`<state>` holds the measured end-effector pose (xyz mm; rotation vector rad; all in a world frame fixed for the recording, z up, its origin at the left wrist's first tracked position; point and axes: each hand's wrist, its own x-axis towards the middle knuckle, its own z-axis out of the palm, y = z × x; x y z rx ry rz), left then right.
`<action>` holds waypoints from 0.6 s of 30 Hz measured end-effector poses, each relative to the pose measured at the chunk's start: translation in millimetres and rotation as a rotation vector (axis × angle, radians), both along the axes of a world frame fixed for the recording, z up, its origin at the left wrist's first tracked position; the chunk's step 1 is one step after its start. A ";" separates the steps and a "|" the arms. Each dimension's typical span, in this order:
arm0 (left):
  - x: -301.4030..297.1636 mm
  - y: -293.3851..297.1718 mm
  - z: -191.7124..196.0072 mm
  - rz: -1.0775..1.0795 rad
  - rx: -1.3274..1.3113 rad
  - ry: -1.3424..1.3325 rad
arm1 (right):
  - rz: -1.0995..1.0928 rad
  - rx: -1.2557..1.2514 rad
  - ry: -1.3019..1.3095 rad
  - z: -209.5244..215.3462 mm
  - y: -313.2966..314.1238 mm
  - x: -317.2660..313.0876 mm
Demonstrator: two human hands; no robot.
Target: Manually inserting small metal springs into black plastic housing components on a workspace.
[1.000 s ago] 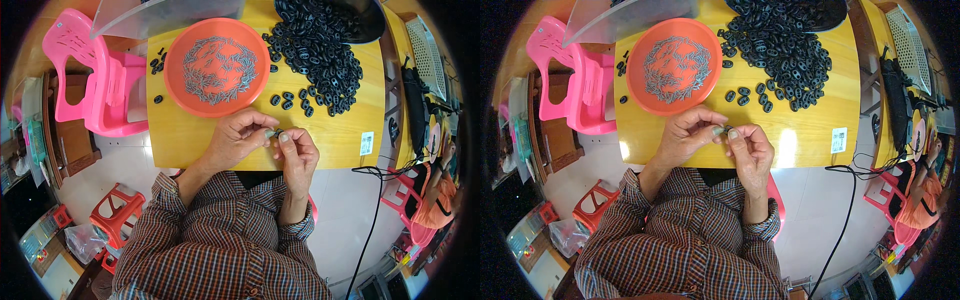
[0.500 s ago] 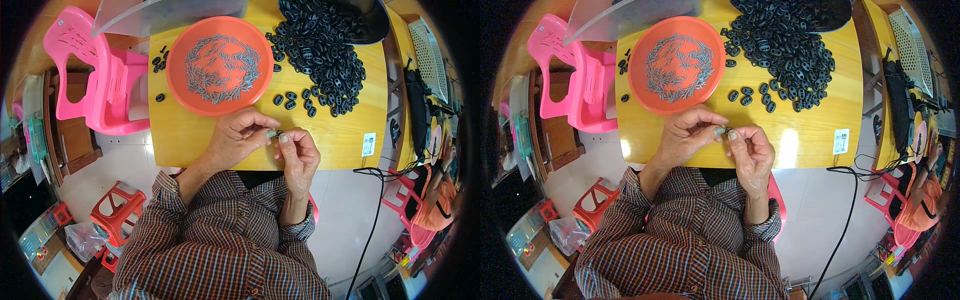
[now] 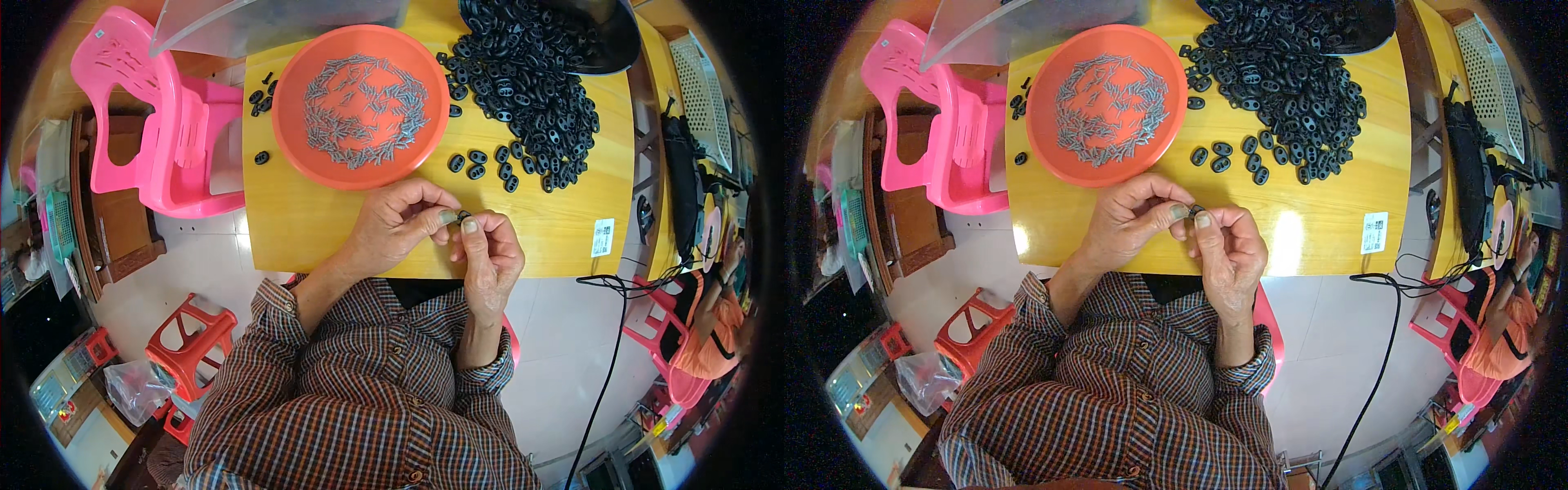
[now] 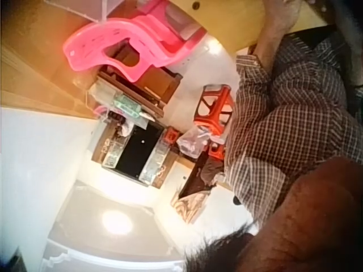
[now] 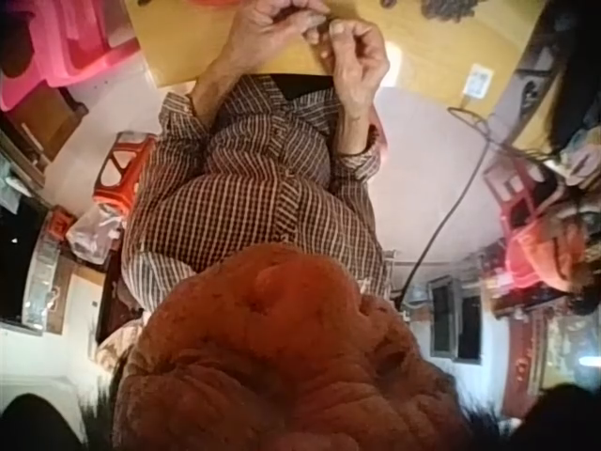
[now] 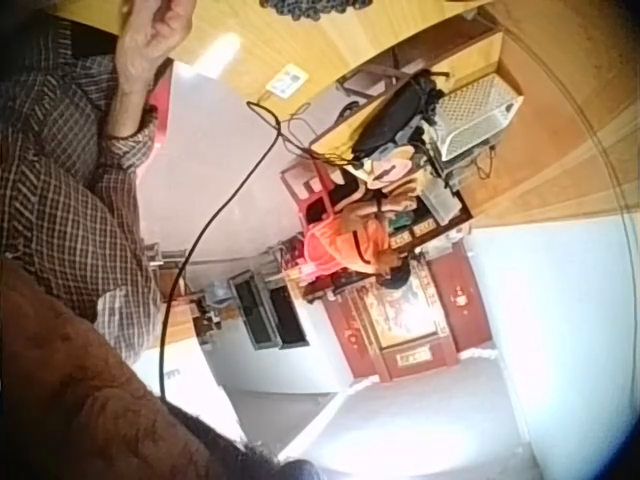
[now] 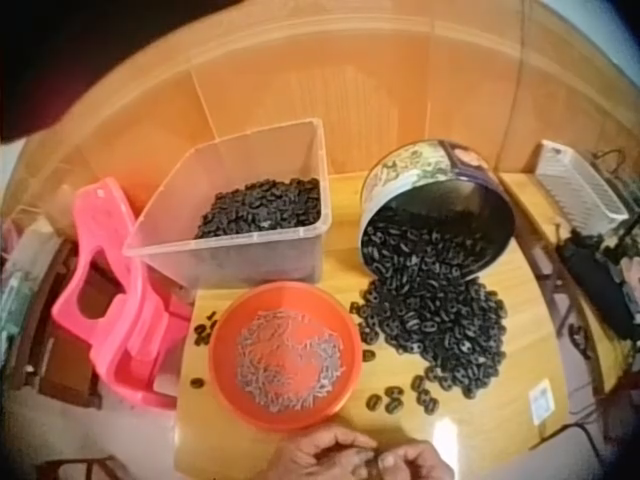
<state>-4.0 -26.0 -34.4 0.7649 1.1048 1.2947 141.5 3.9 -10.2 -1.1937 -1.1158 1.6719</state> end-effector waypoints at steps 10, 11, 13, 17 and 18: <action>3.4 2.5 0.7 0.049 -0.007 0.058 | 0.029 0.008 -0.025 -3.1 -1.0 1.0; 3.5 2.9 0.9 0.046 -0.007 0.049 | 0.029 0.010 -0.022 -2.9 -0.7 1.3; 4.0 3.4 1.6 0.045 -0.006 0.040 | 0.029 0.011 -0.020 -2.5 -0.4 1.5; 4.6 3.7 -0.3 0.045 0.006 0.051 | 0.022 0.031 -0.006 -4.1 -0.6 1.6; 4.2 3.4 -1.6 0.047 0.022 0.053 | 0.023 0.035 0.000 -5.1 -0.7 1.2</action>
